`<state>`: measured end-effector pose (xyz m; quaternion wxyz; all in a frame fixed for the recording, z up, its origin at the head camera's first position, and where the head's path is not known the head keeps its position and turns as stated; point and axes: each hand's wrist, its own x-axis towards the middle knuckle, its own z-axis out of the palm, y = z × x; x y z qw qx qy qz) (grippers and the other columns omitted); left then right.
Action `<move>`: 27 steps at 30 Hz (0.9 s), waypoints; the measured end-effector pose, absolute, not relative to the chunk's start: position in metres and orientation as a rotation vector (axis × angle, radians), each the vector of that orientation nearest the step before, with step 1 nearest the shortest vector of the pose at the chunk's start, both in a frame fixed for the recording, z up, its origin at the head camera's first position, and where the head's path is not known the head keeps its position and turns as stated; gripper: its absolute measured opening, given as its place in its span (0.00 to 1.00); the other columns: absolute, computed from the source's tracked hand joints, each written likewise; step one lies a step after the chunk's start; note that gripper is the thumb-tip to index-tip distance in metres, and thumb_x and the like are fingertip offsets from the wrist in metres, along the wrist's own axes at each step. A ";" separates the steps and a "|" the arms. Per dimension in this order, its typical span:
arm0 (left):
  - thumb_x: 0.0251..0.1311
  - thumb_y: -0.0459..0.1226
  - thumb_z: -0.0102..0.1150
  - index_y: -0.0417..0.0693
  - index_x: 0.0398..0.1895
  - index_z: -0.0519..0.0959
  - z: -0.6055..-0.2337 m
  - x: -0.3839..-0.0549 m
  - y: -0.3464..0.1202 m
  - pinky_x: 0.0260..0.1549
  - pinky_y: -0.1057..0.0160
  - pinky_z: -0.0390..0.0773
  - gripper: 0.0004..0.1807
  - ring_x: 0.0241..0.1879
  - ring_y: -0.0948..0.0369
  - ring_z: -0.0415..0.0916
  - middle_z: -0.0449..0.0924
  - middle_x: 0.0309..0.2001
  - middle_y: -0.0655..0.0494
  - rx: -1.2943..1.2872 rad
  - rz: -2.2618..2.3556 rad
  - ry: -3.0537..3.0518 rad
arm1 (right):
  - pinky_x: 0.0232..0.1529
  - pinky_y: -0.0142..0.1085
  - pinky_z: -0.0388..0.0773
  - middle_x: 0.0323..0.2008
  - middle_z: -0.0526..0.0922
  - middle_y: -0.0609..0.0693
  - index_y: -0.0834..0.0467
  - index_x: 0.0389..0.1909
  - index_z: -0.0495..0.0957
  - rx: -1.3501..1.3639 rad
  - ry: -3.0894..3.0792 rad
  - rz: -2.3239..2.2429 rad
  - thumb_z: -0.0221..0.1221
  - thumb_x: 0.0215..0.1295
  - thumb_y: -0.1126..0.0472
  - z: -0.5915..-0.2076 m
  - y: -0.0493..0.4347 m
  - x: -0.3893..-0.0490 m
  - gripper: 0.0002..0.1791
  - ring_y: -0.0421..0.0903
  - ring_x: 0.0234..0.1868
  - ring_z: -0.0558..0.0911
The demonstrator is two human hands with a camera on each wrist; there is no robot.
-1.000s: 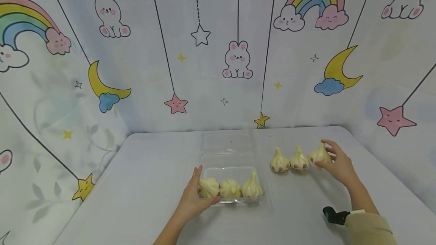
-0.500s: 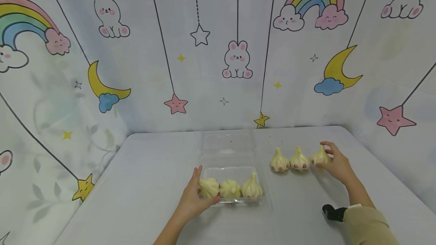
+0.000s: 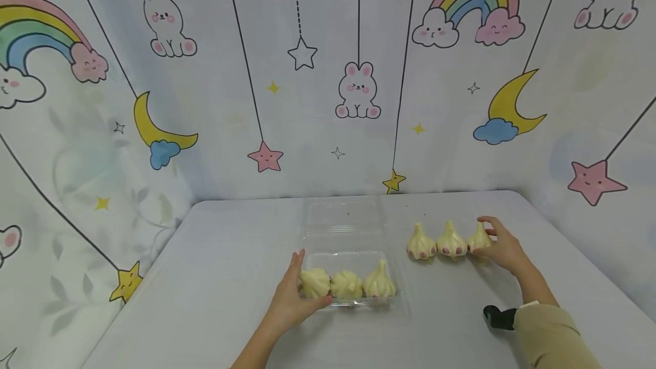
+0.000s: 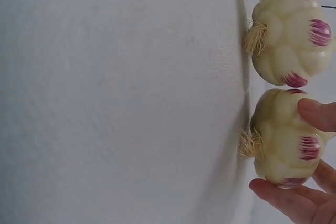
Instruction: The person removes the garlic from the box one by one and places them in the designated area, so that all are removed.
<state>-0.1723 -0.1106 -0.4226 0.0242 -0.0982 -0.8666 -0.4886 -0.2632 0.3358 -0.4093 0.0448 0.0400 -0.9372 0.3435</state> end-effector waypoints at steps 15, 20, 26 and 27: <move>0.41 0.43 0.73 0.42 0.71 0.45 -0.422 -0.172 -0.111 0.56 0.36 0.56 0.58 0.65 0.36 0.43 0.38 0.69 0.34 -0.299 -1.509 -2.679 | 0.43 0.64 0.66 0.55 0.58 0.82 0.66 0.64 0.50 0.111 -2.905 1.018 0.68 0.48 0.61 -0.407 0.336 -0.262 0.47 0.77 0.53 0.62; 0.41 0.43 0.73 0.42 0.71 0.45 -0.422 -0.172 -0.111 0.55 0.37 0.58 0.58 0.65 0.35 0.43 0.38 0.69 0.34 -0.306 -1.516 -2.675 | 0.44 0.65 0.64 0.56 0.58 0.81 0.66 0.66 0.47 0.112 -2.909 1.018 0.68 0.48 0.57 -0.404 0.337 -0.259 0.51 0.77 0.53 0.61; 0.41 0.43 0.73 0.43 0.71 0.44 -0.422 -0.172 -0.111 0.56 0.36 0.56 0.58 0.65 0.35 0.43 0.38 0.69 0.34 -0.304 -1.510 -2.683 | 0.43 0.64 0.67 0.56 0.57 0.82 0.66 0.67 0.44 0.117 -2.906 0.967 0.67 0.49 0.56 -0.402 0.340 -0.256 0.53 0.79 0.51 0.62; 0.41 0.44 0.73 0.43 0.71 0.44 -0.422 -0.172 -0.111 0.56 0.36 0.55 0.58 0.65 0.35 0.43 0.38 0.69 0.34 -0.301 -1.507 -2.686 | 0.42 0.64 0.67 0.56 0.57 0.82 0.66 0.68 0.43 0.118 -2.905 0.958 0.67 0.50 0.56 -0.401 0.341 -0.255 0.53 0.80 0.51 0.62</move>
